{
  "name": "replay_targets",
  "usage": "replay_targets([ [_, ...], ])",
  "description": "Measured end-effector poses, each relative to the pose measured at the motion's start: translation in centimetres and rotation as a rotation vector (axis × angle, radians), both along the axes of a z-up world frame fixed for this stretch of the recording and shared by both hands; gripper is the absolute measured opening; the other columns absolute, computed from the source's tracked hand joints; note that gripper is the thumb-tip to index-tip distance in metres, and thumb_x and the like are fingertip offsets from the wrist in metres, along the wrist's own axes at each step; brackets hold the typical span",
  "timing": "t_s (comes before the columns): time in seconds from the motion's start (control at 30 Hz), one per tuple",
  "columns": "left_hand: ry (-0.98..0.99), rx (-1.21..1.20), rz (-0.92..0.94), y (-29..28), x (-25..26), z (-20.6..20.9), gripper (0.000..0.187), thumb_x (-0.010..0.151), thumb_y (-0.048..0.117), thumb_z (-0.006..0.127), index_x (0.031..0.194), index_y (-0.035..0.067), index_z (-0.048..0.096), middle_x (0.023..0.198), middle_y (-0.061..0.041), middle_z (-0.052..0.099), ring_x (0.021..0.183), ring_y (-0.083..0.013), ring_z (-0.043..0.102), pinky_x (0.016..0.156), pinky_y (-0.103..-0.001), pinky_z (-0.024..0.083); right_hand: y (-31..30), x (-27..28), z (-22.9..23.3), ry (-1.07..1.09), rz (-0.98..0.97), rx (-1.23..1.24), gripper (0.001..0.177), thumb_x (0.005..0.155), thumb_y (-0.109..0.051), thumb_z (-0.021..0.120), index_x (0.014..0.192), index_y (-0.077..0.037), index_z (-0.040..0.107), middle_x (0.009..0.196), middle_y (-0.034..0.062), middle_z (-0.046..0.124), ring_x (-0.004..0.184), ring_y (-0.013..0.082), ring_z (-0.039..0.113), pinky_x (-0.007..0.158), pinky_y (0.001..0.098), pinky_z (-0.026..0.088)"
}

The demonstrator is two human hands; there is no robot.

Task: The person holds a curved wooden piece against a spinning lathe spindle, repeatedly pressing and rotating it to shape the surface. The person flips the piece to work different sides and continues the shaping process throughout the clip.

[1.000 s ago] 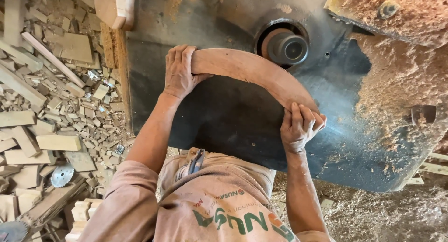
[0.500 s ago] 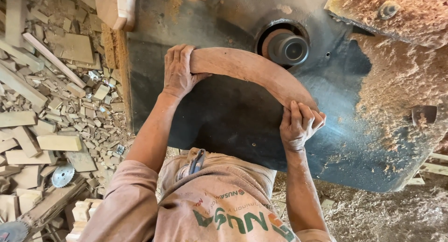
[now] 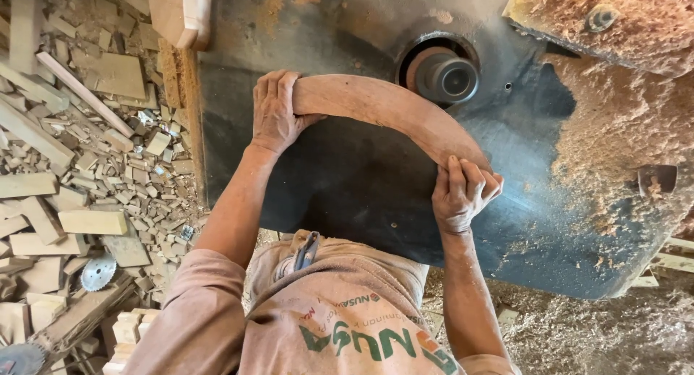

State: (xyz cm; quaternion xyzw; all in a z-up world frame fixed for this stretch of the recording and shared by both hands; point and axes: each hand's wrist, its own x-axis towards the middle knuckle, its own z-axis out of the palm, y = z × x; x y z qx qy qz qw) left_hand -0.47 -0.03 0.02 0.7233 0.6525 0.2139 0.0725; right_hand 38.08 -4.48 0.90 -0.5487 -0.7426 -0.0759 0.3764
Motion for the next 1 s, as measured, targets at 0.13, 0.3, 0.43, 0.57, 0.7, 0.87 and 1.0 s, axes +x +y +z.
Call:
replay_targets([
  [0.13,-0.008,0.005,0.0,0.0,-0.1,0.2,0.083,0.074,0.067,0.087,0.127,0.012,0.054,0.116,-0.009,0.058,0.115,-0.0313,0.056,0.096,-0.043,0.045,-0.1,0.1,-0.4,-0.002,0.005,0.006,0.017,0.096,-0.022,0.083,0.11,-0.012,0.081,0.106,0.0054,0.066,0.091,0.0256,0.059,0.09,0.0425,0.045],
  [0.3,-0.001,0.001,0.014,-0.2,-0.5,-0.3,0.084,0.072,0.068,0.087,0.127,0.013,0.054,0.117,-0.009,0.058,0.116,-0.0312,0.056,0.095,-0.044,0.045,0.1,0.0,-0.7,-0.005,0.015,0.018,0.018,0.096,-0.022,0.082,0.111,-0.012,0.082,0.106,0.0057,0.067,0.09,0.0262,0.058,0.092,0.0435,0.045],
  [0.43,-0.006,0.004,0.017,-0.3,-0.6,-0.4,0.084,0.073,0.07,0.086,0.127,0.013,0.053,0.117,-0.008,0.058,0.115,-0.0307,0.056,0.095,-0.043,0.045,0.1,-0.2,-0.6,-0.01,0.009,0.016,0.018,0.096,-0.022,0.082,0.111,-0.012,0.081,0.106,0.0056,0.067,0.09,0.0262,0.058,0.091,0.044,0.045],
  [0.57,0.013,0.01,0.019,-0.2,-0.6,-0.2,0.084,0.074,0.07,0.085,0.127,0.014,0.053,0.117,-0.007,0.057,0.115,-0.0298,0.056,0.094,-0.043,0.045,0.0,0.0,-0.8,-0.021,0.015,0.01,0.017,0.096,-0.023,0.082,0.11,-0.012,0.082,0.106,0.0055,0.068,0.09,0.0261,0.058,0.092,0.0448,0.044],
  [0.7,-0.015,0.011,0.019,-0.3,-0.9,-0.6,0.084,0.072,0.067,0.088,0.126,0.013,0.054,0.116,-0.008,0.057,0.115,-0.0307,0.055,0.095,-0.043,0.045,0.2,-0.2,-0.4,-0.012,0.029,0.002,0.017,0.096,-0.022,0.081,0.11,-0.012,0.082,0.106,0.0059,0.067,0.09,0.0264,0.058,0.091,0.045,0.045],
  [0.87,0.008,0.02,0.022,-0.4,-1.0,-0.8,0.085,0.074,0.072,0.084,0.126,0.013,0.053,0.116,-0.008,0.057,0.115,-0.0298,0.055,0.096,-0.042,0.045,0.3,-0.3,-0.4,-0.006,0.026,0.006,0.017,0.098,-0.024,0.079,0.11,-0.012,0.082,0.107,0.0057,0.067,0.09,0.0265,0.058,0.089,0.0452,0.045],
  [1.0,0.002,0.025,0.026,-0.4,-1.0,-0.6,0.083,0.075,0.073,0.083,0.125,0.014,0.053,0.115,-0.007,0.056,0.115,-0.0291,0.055,0.096,-0.042,0.045,0.5,-0.6,0.1,-0.012,0.028,0.005,0.017,0.098,-0.023,0.079,0.111,-0.012,0.081,0.107,0.0054,0.067,0.09,0.0258,0.058,0.088,0.0446,0.045],
])
